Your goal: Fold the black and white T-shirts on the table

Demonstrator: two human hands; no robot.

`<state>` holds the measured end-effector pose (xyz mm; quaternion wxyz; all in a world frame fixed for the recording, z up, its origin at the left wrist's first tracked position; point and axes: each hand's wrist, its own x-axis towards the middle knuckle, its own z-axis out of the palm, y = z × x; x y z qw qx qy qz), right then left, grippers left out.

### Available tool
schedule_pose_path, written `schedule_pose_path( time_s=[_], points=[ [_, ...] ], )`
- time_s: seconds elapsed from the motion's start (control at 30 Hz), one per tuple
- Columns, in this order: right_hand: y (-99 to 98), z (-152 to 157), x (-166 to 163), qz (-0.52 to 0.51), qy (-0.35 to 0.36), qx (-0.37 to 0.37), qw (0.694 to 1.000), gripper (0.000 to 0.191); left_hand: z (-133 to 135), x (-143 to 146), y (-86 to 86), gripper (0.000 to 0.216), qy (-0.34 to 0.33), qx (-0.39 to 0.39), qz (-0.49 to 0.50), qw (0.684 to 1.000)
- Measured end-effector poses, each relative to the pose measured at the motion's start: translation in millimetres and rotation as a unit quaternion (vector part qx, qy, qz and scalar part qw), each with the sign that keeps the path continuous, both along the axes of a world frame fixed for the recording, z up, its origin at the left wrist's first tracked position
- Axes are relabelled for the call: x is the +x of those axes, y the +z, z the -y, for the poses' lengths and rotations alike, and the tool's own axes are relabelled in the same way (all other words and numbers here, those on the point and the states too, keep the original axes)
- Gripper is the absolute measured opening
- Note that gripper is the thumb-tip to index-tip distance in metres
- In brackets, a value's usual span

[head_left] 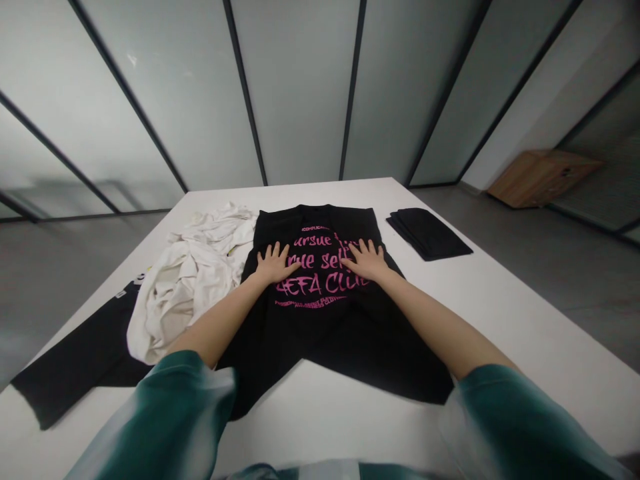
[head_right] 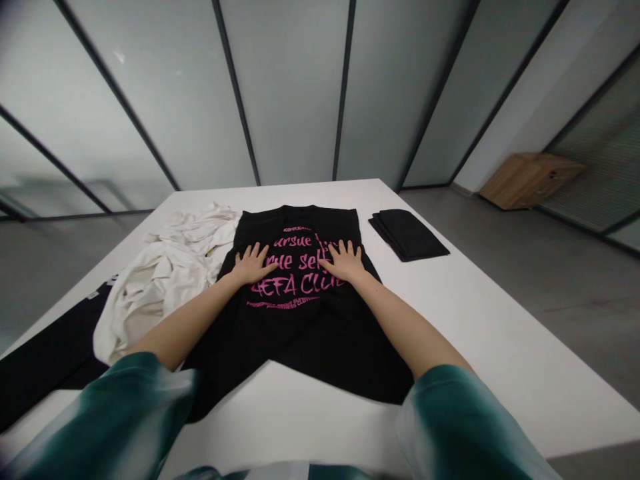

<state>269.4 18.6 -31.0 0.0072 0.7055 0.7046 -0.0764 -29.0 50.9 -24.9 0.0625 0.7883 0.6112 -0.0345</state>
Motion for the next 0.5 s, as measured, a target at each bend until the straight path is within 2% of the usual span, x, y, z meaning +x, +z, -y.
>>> schedule_pose_path(
  time_s=[0.33, 0.5],
  points=[
    [-2.4, -39.6, 15.2, -0.006, 0.029, 0.016, 0.999, 0.083, -40.3, 1.7, -0.4, 0.089, -0.009, 0.0, 0.008, 1.0],
    [-6.1, -53.8, 23.4, -0.028, 0.049, 0.036, 0.998, 0.078, -51.1, 2.0, -2.4, 0.087, -0.022, 0.011, 0.033, 0.999]
  ],
)
